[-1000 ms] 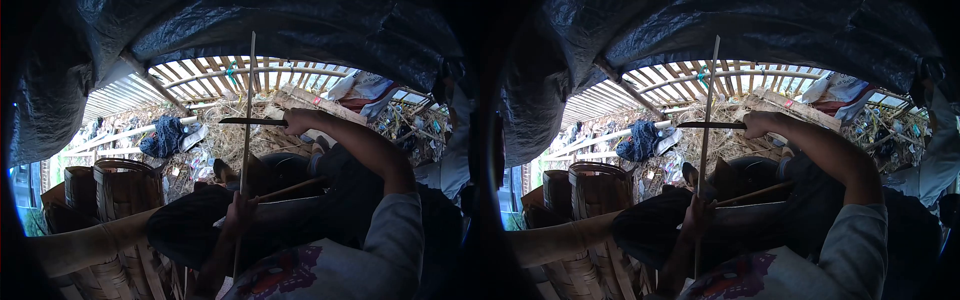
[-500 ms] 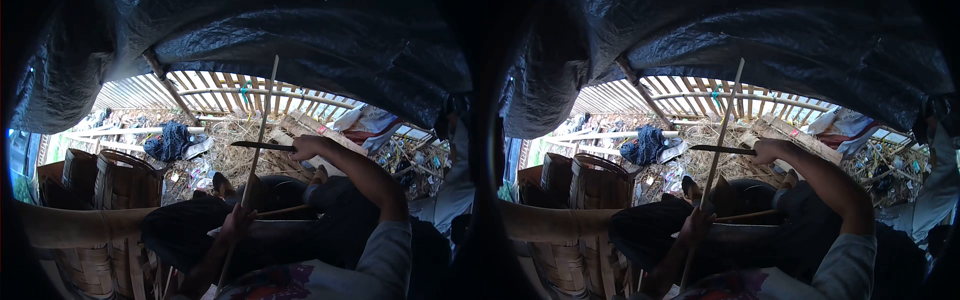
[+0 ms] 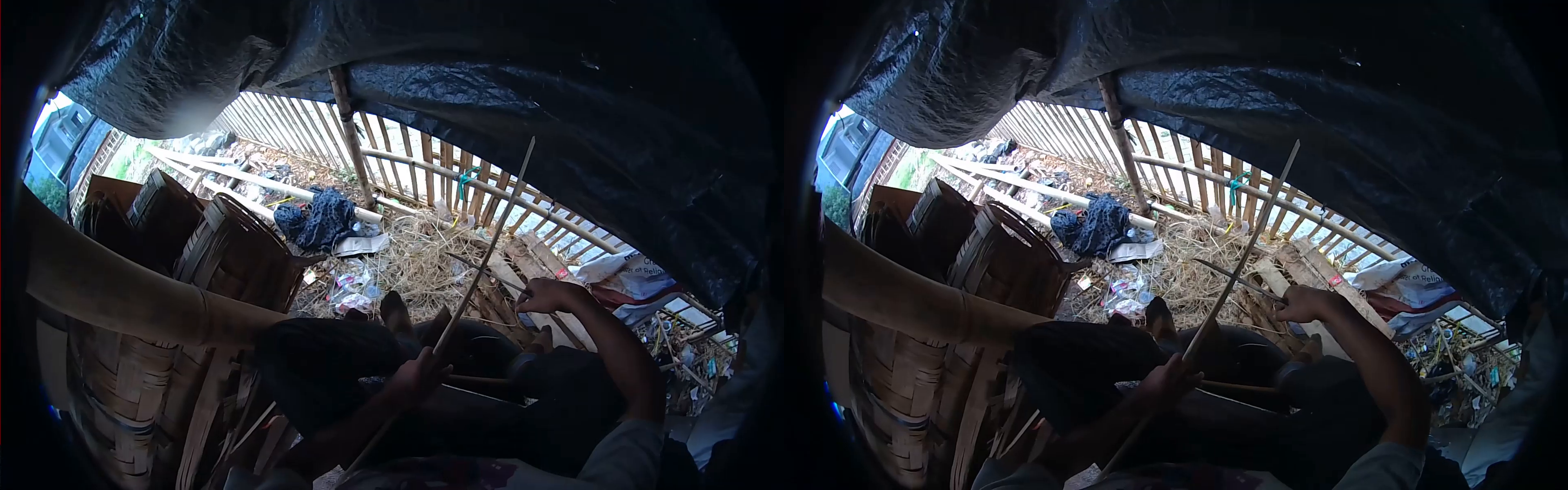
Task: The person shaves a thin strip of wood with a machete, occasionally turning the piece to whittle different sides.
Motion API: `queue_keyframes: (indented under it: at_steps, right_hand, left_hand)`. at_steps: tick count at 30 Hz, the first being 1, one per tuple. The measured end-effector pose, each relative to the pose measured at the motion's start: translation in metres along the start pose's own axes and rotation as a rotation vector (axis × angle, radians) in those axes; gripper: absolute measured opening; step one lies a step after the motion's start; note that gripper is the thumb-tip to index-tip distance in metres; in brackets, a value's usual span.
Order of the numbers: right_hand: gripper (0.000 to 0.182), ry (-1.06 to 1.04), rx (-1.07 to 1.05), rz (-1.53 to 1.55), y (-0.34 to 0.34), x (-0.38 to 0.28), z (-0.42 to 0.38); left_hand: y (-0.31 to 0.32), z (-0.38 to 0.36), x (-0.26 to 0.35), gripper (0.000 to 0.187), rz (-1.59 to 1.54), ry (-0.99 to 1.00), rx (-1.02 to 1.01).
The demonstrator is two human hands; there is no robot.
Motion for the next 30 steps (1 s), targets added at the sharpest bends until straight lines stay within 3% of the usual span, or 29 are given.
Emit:
queue_keyframes:
  at_steps: [5, 15, 18, 22, 30]
  right_hand:
    - [0.044, -0.050, 0.019, 0.017, -0.001, 0.001, 0.002]
    - [0.034, -0.073, 0.001, -0.007, 0.001, -0.007, -0.004]
    - [0.034, -0.073, -0.011, 0.002, 0.000, -0.011, -0.009]
    - [0.034, -0.071, -0.026, -0.003, 0.000, -0.012, -0.010]
    - [0.035, -0.079, -0.010, -0.013, 0.001, -0.004, -0.003]
  left_hand:
    - [-0.002, -0.005, 0.014, 0.032, 0.016, 0.094, 0.048]
    - [-0.003, -0.015, 0.034, 0.041, 0.220, 0.398, 0.132]
    - [-0.003, -0.011, 0.032, 0.031, 0.138, 0.308, 0.074]
    - [-0.004, -0.014, 0.036, 0.031, 0.156, 0.430, 0.158]
    - [-0.001, -0.008, 0.028, 0.031, 0.118, 0.303, 0.087]
Point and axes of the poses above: each hand's wrist, its own z-axis towards the middle knuckle, its own y-axis out of the palm, x = y × z, the point moved 9 cm from there along z, towards the middle knuckle, and after that the axes turned 14 degrees about -x, right-handed, at the moved point
